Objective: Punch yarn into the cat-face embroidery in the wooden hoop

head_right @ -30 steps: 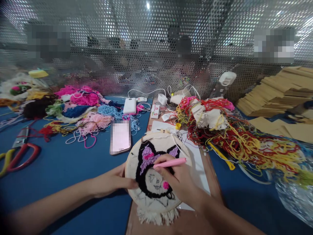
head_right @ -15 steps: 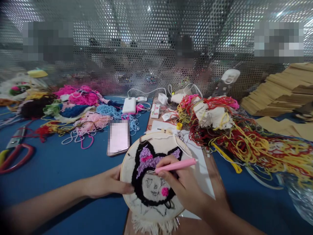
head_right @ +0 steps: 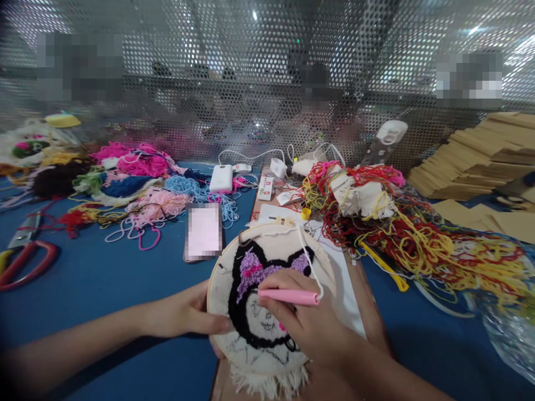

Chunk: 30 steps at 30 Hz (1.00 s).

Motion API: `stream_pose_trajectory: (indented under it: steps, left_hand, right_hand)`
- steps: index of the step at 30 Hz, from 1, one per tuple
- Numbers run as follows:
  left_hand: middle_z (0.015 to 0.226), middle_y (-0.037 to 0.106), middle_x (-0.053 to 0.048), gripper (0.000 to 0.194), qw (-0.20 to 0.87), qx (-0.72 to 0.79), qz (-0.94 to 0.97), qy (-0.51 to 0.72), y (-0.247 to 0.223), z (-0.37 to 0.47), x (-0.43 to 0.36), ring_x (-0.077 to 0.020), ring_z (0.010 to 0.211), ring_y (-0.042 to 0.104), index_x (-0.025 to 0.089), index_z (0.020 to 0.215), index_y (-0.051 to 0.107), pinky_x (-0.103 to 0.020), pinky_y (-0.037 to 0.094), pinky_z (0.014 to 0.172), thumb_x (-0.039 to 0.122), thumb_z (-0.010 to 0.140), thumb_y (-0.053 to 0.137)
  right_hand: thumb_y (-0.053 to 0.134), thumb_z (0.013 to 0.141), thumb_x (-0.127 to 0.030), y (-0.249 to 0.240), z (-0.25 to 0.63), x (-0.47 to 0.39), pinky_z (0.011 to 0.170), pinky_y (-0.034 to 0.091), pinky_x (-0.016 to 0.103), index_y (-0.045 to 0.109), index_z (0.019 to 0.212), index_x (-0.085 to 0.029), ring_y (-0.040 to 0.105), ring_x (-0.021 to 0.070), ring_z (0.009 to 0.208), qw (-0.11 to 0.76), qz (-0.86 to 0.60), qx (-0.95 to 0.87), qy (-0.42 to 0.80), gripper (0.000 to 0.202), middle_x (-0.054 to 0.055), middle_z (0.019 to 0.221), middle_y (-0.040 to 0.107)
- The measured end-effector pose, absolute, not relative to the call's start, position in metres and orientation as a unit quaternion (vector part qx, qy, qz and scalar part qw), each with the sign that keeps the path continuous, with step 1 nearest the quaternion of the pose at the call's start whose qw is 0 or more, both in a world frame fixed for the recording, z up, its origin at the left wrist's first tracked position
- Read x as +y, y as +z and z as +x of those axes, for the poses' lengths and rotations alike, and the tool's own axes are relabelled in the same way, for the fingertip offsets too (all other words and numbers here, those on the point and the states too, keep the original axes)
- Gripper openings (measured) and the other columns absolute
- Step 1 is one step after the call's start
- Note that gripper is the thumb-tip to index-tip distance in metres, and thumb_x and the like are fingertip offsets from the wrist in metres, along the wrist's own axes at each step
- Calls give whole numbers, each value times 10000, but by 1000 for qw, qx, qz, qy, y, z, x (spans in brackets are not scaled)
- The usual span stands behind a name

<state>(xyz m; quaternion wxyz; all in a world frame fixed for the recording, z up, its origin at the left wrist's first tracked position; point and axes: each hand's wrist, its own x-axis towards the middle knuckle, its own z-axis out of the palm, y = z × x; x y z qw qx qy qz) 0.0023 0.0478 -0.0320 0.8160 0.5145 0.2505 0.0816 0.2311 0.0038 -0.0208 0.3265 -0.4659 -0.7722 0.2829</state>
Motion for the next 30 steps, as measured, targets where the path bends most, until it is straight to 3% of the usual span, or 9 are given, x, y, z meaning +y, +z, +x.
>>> stream_pose_trajectory:
  steps: [3,7,10,14,18,30]
  left_hand:
    - [987,683,-80,489,817,239,521,72,-31,4,46,-201,822,665,190,1260,462,-362,555,737,273,808,630]
    - [1041,667,-70,475,800,234,543,102,-30,5,45,-203,951,624,185,1234,495,-346,513,846,245,790,652]
    - [990,682,-63,516,804,232,540,91,-29,4,46,-209,959,621,193,1272,460,-366,505,861,255,795,647]
    - [963,689,-60,576,796,233,549,104,-28,3,47,-216,1026,595,197,1317,404,-387,460,934,256,797,646]
    - [1019,673,-84,570,807,230,536,92,-28,3,46,-215,921,641,199,1315,392,-382,525,825,244,803,638]
    - [963,679,-75,621,811,229,529,102,-29,4,43,-210,824,668,217,1339,336,-352,561,700,256,801,642]
  right_hand:
    - [489,904,-261,-25,225,4,737,460,333,605,921,-228,587,182,819,298,-441,-817,219,122,31,851,654]
    - [488,898,-229,-30,220,3,780,444,384,613,990,-238,580,208,848,291,-411,-850,155,155,40,876,665]
    - [517,888,-253,-28,224,3,754,455,347,606,954,-238,586,190,836,317,-421,-826,201,111,24,875,664]
    - [464,914,-304,-21,233,1,584,453,249,572,884,-222,568,133,686,388,-476,-717,330,139,7,778,607]
    - [451,913,-349,-21,236,-1,535,433,221,573,845,-209,543,111,628,449,-468,-664,373,198,2,734,566]
    - [455,902,-391,-28,230,-4,506,424,241,561,862,-211,528,112,573,420,-492,-665,373,212,0,703,558]
